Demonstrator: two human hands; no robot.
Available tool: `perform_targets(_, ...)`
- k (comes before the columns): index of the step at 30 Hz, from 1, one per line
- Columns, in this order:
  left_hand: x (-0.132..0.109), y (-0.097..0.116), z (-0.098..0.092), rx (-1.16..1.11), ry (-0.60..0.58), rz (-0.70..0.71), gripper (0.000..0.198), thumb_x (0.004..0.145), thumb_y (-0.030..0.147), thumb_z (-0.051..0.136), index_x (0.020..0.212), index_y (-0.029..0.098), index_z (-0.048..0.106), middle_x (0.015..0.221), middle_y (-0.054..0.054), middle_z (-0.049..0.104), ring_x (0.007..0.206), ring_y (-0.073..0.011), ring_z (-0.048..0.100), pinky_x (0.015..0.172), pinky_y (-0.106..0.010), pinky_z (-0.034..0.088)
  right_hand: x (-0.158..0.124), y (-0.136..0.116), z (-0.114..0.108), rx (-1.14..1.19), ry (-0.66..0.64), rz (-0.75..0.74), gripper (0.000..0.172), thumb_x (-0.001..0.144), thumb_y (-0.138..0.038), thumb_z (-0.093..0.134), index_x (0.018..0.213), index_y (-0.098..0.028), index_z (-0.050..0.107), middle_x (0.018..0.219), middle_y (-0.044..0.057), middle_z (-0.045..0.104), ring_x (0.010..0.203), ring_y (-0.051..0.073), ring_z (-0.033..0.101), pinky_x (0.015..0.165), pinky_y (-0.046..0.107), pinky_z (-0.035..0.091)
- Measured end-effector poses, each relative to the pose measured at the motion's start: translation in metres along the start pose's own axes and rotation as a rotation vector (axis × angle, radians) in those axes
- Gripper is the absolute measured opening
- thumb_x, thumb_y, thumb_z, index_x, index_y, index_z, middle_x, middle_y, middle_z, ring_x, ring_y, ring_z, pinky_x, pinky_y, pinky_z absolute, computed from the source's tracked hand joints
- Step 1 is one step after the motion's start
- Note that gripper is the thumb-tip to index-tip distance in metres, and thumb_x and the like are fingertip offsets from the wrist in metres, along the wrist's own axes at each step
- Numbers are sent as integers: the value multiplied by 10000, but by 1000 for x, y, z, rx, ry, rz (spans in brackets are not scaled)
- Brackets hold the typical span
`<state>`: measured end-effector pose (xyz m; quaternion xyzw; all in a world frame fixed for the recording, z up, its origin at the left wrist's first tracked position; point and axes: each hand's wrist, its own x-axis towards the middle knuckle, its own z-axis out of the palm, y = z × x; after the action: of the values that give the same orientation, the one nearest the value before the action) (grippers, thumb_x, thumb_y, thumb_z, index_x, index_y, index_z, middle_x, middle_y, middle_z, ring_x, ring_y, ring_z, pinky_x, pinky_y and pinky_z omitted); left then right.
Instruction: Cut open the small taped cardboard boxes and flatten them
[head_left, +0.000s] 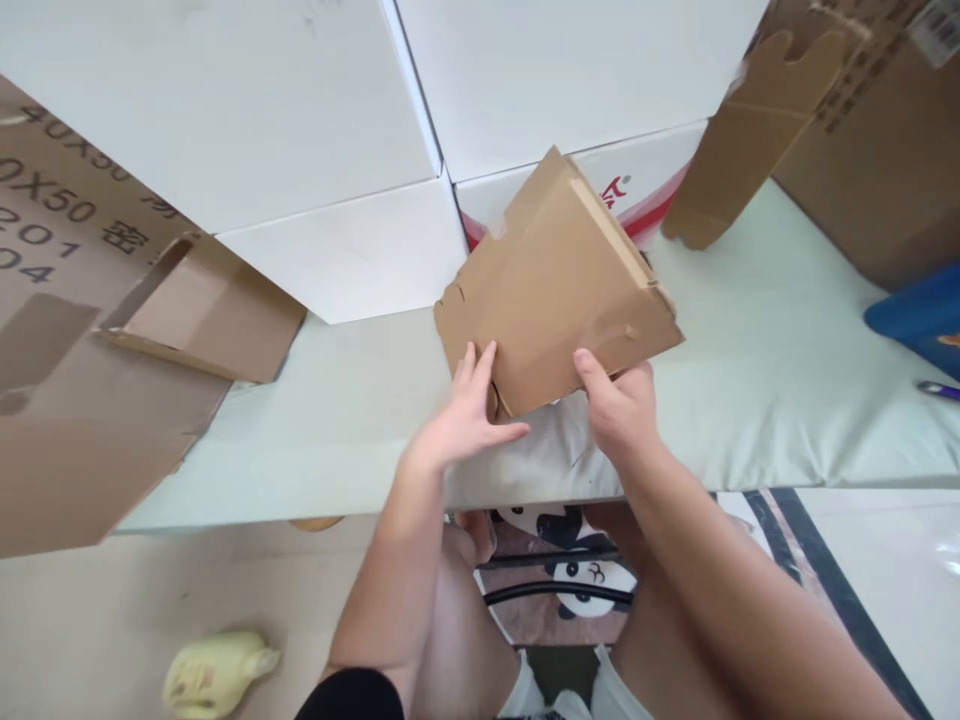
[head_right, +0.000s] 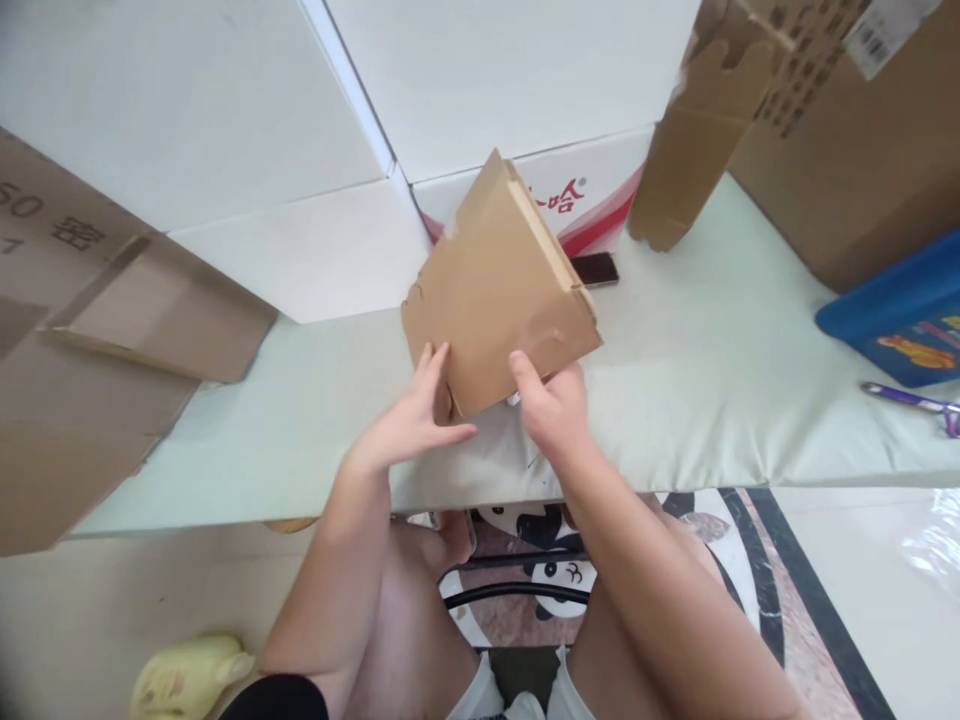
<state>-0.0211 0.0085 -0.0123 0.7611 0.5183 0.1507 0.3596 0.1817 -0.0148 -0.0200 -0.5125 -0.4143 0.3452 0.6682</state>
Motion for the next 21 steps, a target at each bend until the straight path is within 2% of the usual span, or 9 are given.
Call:
perform_targets(1, 4, 1, 13, 16, 75, 35, 1268, 699, 488, 852, 1669, 189, 92, 1747, -249, -16, 1620, -413, -70, 1302, -647, 95, -1, -5, -1, -63, -24, -57, 237, 871, -432, 679, 952, -216, 734, 1042, 109, 798, 1043, 272, 750, 933, 432, 608)
perform_targets(3, 13, 2, 37, 43, 260, 56, 1209, 744, 365, 811, 1670, 214, 48, 1752, -232, 32, 1622, -411, -70, 1294, -682, 68, -3, -13, -2, -164, -78, -118, 226, 895, -440, 651, 905, -230, 732, 989, 101, 805, 1017, 285, 755, 903, 429, 616)
perform_targets(5, 20, 1, 50, 29, 392, 68, 1072, 806, 290, 730, 1667, 241, 94, 1757, -194, 89, 1635, -385, -5, 1305, -668, 65, -3, -16, -4, -188, -175, -118, 237, 919, -441, 613, 974, -240, 726, 995, 91, 808, 993, 279, 762, 883, 423, 623)
perform_targets(8, 26, 3, 49, -84, 493, 92, 810, 912, 304, 612, 1634, 226, 253, 1742, -165, 206, 1635, -325, 148, 1336, -563, 133, -1, -12, -6, -145, -375, -90, 358, 971, -424, 522, 1256, -257, 659, 1204, 91, 779, 1141, 254, 735, 990, 438, 597)
perform_targets(10, 27, 9, 41, -206, 573, 80, 682, 979, 395, 556, 1600, 220, 335, 1714, -158, 295, 1613, -291, 252, 1336, -504, 188, 0, -7, -8, -171, -461, -49, 418, 982, -400, 481, 1351, -254, 612, 1343, 111, 723, 1272, 270, 677, 1056, 495, 564)
perform_targets(13, 24, 25, 34, -408, 742, 69, 596, 1019, 554, 485, 1531, 253, 442, 1629, -127, 464, 1565, -261, 370, 1320, -457, 257, 1, 0, -8, -298, -540, -7, 513, 926, -358, 543, 1421, -224, 569, 1458, 159, 640, 1364, 330, 610, 1077, 587, 537)
perform_targets(15, 20, 34, 37, -483, 835, 105, 590, 1015, 617, 454, 1492, 273, 491, 1557, -109, 553, 1548, -257, 401, 1309, -436, 286, 0, 1, -5, -335, -635, -57, 629, 881, -342, 607, 1491, -232, 508, 1541, 158, 564, 1426, 336, 551, 1138, 597, 494)
perform_targets(18, 12, 42, 43, -468, 823, 188, 613, 1002, 669, 418, 1464, 282, 528, 1492, -102, 610, 1524, -263, 440, 1297, -415, 321, -4, -1, 2, -309, -762, -162, 710, 873, -341, 623, 1552, -246, 440, 1617, 128, 481, 1501, 304, 466, 1210, 556, 443)
perform_targets(21, 6, 47, 46, -333, 675, 225, 608, 983, 697, 418, 1412, 297, 583, 1457, -94, 636, 1501, -267, 473, 1318, -415, 291, -7, -4, 7, -298, -720, -189, 758, 896, -355, 603, 1599, -196, 370, 1624, 143, 464, 1479, 300, 497, 1173, 533, 495)
